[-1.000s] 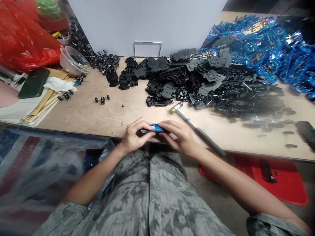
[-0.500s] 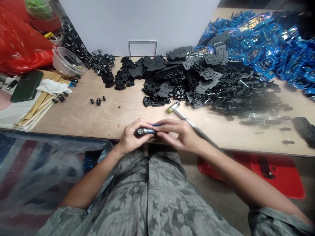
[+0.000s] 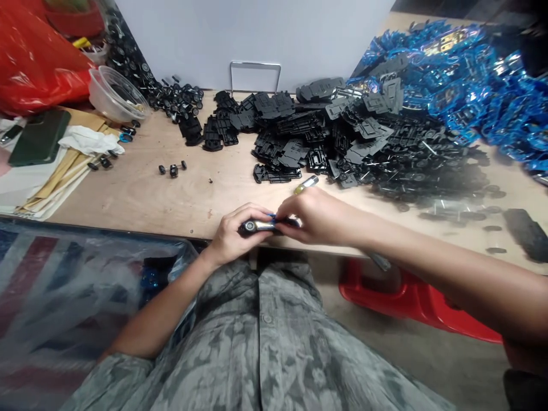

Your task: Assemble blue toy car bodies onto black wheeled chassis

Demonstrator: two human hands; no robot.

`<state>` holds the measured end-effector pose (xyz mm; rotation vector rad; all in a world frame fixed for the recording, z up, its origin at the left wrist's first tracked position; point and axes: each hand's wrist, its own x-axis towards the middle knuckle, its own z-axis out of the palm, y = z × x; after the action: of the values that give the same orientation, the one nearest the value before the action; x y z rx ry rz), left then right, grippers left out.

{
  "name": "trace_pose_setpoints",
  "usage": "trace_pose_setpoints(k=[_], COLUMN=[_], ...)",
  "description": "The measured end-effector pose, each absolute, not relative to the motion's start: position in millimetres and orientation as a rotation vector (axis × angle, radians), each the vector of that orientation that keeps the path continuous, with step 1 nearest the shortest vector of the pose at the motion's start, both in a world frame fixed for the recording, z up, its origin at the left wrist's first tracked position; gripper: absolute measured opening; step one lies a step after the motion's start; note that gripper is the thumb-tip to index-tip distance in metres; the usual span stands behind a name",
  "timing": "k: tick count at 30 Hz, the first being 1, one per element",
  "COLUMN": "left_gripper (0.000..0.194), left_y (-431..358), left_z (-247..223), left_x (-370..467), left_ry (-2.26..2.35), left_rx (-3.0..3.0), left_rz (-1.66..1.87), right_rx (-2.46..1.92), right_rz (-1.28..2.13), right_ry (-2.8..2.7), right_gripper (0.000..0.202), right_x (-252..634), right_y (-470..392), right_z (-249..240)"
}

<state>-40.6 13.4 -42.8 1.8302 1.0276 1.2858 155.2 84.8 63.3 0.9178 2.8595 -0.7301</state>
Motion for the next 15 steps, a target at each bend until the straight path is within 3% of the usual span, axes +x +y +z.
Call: trace_pose_setpoints(k=[15], left_gripper=[0.021], left_y=[14], left_z=[-48], left_x=[-42], left_ry=[0.990], left_rx=[1.805], left_rz=[1.318], right_rx=[0.847], right_rz=[-0.401], right_ry=[2.737], right_gripper=[0.014], right_x=[124], right_y=[82], right_z=[77])
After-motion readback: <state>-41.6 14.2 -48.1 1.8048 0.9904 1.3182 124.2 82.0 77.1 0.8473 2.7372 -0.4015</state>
